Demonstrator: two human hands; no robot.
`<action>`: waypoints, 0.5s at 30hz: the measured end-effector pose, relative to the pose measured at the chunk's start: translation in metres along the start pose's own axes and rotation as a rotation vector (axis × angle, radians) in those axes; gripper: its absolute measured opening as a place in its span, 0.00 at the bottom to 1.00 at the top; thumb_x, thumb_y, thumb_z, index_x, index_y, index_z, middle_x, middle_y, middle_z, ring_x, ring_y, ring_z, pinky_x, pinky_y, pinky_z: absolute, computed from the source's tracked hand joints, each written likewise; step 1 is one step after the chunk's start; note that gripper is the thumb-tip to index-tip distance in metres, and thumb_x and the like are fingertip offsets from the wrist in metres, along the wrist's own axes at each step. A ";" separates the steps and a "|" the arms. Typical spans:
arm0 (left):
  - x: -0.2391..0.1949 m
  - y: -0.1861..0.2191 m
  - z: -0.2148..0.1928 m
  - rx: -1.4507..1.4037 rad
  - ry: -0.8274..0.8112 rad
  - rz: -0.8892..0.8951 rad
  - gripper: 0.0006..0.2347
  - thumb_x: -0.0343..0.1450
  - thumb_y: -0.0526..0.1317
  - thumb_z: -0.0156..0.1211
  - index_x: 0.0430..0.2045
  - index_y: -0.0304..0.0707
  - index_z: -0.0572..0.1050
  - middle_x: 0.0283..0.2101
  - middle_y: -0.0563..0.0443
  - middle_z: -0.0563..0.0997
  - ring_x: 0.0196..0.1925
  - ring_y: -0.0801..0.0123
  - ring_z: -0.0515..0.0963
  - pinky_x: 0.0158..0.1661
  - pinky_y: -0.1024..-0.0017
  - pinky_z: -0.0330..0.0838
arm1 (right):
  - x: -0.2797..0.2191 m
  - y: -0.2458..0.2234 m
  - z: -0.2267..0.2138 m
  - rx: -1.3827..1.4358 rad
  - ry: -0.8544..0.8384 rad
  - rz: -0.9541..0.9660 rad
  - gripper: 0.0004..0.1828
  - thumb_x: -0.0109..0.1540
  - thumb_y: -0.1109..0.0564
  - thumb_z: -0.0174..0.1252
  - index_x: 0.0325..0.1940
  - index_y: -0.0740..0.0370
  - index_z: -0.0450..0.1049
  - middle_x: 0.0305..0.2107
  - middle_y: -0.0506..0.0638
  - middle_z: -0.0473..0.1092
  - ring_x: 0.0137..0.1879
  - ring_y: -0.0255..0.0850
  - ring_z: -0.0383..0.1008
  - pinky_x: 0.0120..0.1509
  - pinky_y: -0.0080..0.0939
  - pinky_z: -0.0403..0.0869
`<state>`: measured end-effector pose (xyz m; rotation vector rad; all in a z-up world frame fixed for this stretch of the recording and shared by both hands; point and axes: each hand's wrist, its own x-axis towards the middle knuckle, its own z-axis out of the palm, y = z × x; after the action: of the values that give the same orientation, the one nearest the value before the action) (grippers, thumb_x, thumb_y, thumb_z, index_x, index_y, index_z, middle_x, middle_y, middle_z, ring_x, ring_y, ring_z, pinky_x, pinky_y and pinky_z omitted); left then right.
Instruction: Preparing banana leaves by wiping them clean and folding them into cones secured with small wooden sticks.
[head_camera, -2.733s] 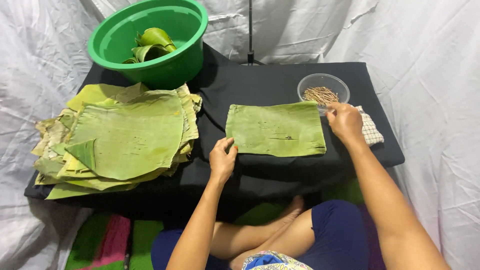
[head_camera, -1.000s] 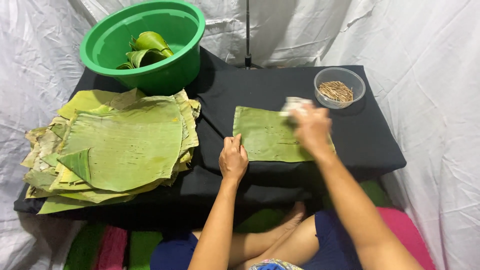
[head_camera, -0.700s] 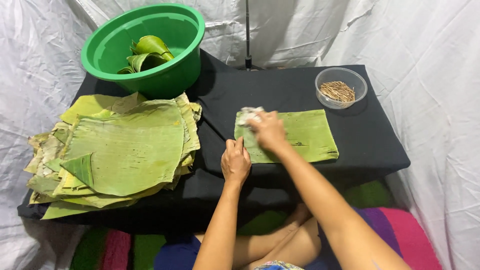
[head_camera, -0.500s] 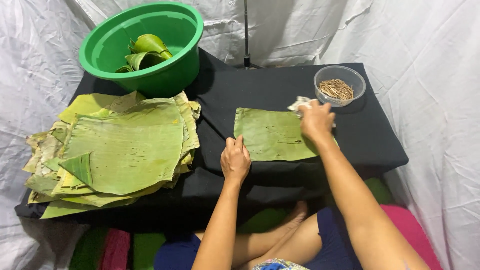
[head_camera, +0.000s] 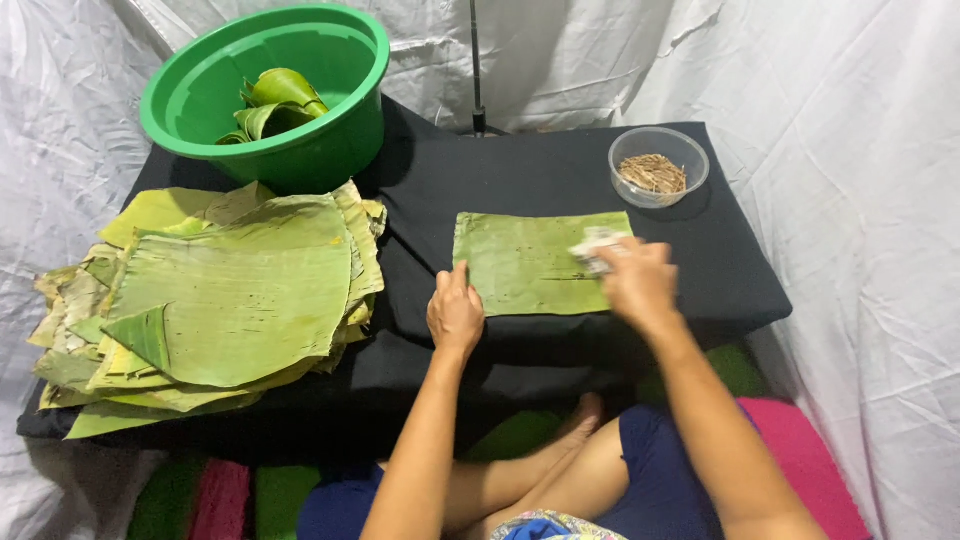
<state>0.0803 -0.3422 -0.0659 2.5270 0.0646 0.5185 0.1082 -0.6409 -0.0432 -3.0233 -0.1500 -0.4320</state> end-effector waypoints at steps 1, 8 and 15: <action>0.008 0.002 -0.006 -0.003 0.005 0.000 0.20 0.70 0.37 0.53 0.60 0.43 0.70 0.41 0.45 0.73 0.39 0.43 0.81 0.40 0.51 0.76 | -0.001 0.017 -0.006 -0.003 0.004 -0.003 0.24 0.57 0.54 0.58 0.55 0.31 0.77 0.54 0.46 0.68 0.58 0.50 0.65 0.51 0.58 0.77; 0.091 -0.018 0.029 -0.114 -0.242 -0.394 0.31 0.67 0.43 0.58 0.67 0.44 0.55 0.49 0.39 0.80 0.54 0.42 0.81 0.52 0.45 0.74 | -0.012 0.067 -0.008 0.183 -0.085 0.302 0.23 0.61 0.45 0.57 0.59 0.19 0.73 0.59 0.36 0.65 0.64 0.49 0.60 0.60 0.61 0.73; 0.148 0.092 -0.043 -0.201 -0.129 -0.127 0.06 0.68 0.43 0.58 0.31 0.46 0.80 0.32 0.42 0.83 0.43 0.43 0.84 0.41 0.47 0.77 | -0.020 0.079 -0.010 0.392 0.044 0.221 0.25 0.59 0.47 0.60 0.61 0.25 0.75 0.53 0.41 0.69 0.66 0.42 0.66 0.71 0.44 0.59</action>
<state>0.1948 -0.3753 0.0679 2.3350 0.1176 0.2956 0.0950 -0.7214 -0.0448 -2.6066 0.0920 -0.3956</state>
